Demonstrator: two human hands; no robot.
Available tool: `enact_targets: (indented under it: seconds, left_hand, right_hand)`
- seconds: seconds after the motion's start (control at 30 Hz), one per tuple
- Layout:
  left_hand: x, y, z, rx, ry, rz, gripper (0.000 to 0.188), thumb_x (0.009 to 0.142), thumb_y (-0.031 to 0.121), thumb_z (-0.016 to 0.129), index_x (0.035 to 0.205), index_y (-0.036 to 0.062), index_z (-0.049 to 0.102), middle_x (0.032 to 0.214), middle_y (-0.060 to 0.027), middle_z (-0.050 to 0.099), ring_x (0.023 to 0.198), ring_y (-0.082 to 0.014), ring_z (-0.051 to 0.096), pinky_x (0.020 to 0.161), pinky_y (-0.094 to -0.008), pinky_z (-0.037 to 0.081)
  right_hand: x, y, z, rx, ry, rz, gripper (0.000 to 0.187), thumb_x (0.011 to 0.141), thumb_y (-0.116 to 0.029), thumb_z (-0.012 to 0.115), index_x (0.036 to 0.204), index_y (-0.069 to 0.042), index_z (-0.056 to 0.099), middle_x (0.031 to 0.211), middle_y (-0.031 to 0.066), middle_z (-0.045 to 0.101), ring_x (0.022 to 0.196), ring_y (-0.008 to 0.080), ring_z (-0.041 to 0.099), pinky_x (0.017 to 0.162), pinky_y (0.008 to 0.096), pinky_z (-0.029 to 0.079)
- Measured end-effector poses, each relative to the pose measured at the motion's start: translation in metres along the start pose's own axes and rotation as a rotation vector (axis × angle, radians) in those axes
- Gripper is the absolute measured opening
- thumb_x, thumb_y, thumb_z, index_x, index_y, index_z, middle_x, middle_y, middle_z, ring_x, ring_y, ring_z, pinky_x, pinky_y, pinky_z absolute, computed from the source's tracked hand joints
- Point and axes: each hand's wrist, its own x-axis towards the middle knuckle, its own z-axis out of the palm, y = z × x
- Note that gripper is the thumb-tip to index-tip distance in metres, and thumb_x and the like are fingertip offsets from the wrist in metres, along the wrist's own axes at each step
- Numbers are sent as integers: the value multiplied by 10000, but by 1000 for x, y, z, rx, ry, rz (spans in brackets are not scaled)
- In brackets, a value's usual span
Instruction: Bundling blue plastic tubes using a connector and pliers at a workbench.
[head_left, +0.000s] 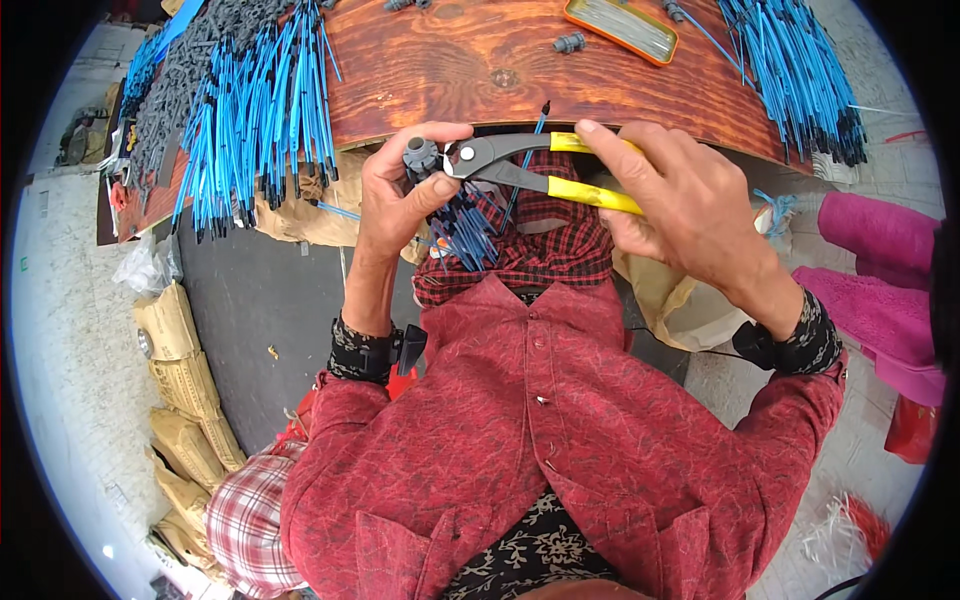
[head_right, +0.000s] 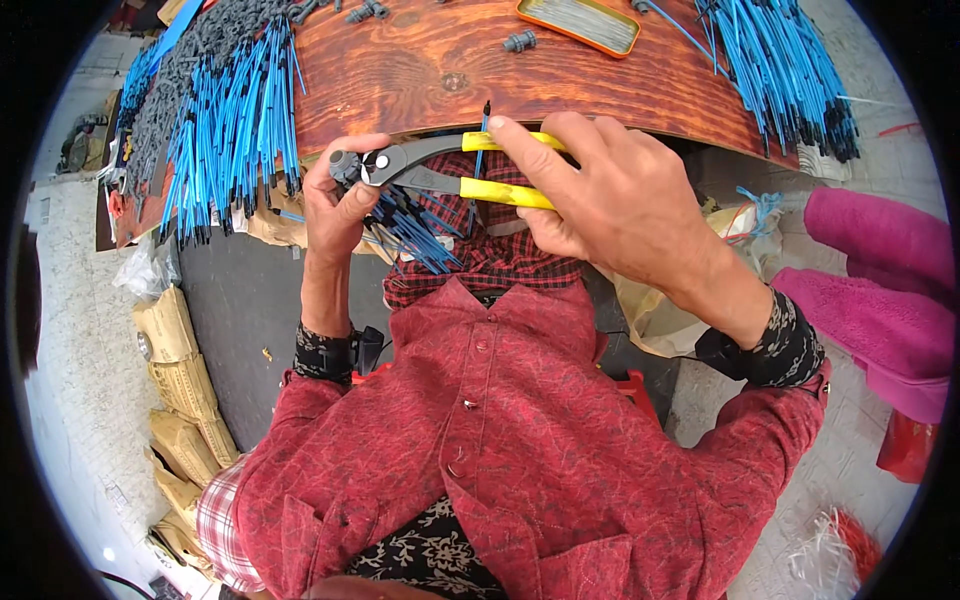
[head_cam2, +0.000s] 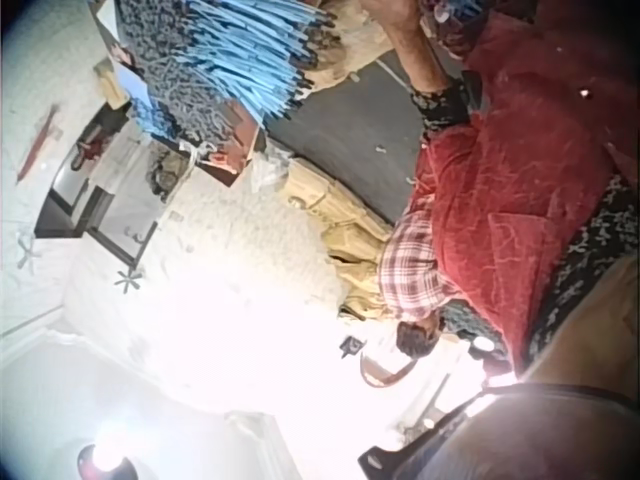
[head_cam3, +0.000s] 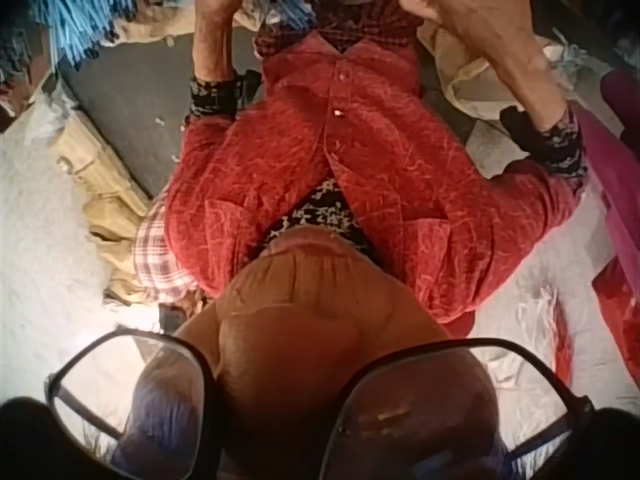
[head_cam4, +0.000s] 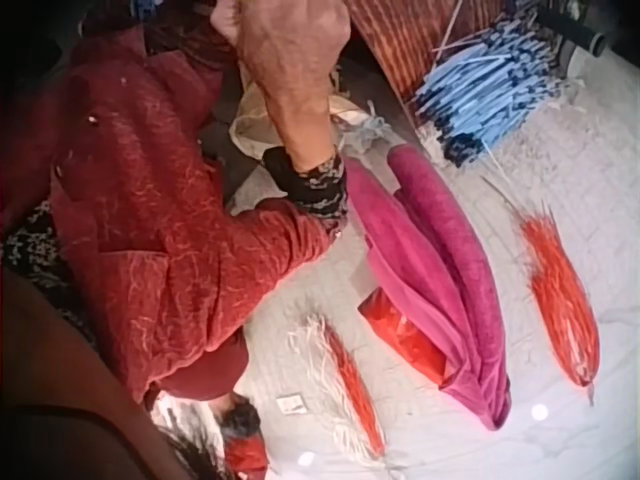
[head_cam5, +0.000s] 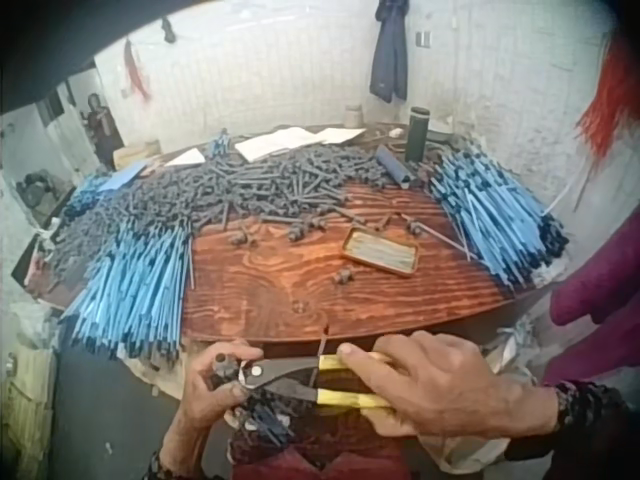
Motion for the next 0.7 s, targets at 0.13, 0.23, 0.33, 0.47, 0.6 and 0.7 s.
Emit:
enact_targets:
  seconds: [0.13,0.23,0.33,0.47,0.6,0.7]
  left_hand:
    - [-2,2,-4,-15,-37,-80,551,844,364,817,1219,-8,664,1098,-63,689,990,-129,622,892,-287,482]
    - [-6,9,3,-17,-161,23,571,838,403,806,1216,-4,674,1084,-81,690,986,-156,624,899,-317,474]
    - [-3,6,-3,44,-212,-2,599,846,412,791,1225,-29,652,1094,-114,673,1073,-244,648,960,-373,484]
    - [-5,4,-3,14,-173,-63,598,856,392,789,1216,-56,625,1125,-135,656,1138,-313,670,1009,-414,506]
    - [-3,4,2,-6,-140,-30,470,860,328,783,1168,-9,676,1021,-57,658,944,-159,607,857,-316,461]
    - [-2,5,3,6,-120,-34,475,857,336,788,1164,-9,676,1004,-45,646,932,-149,597,843,-302,457]
  right_hand:
    - [1,7,1,183,-173,8,545,857,-290,726,1335,-77,570,854,75,618,675,230,645,605,343,550]
    - [27,28,-26,1287,-1111,605,408,954,-258,642,1301,-55,571,800,46,649,622,168,650,581,307,543]
    - [15,32,-9,1329,-1060,522,348,996,-207,570,1301,-39,559,844,46,671,678,131,668,610,278,546]
    - [16,27,-11,1332,-911,429,410,980,-164,577,1358,-13,529,1001,108,687,782,170,703,708,309,576]
    - [23,29,-12,1481,-954,463,667,894,-115,606,1510,11,387,1209,197,680,905,234,731,857,349,570]
    - [22,29,-17,1631,-942,518,569,902,-104,625,1435,15,462,1204,203,673,893,250,726,814,374,590]
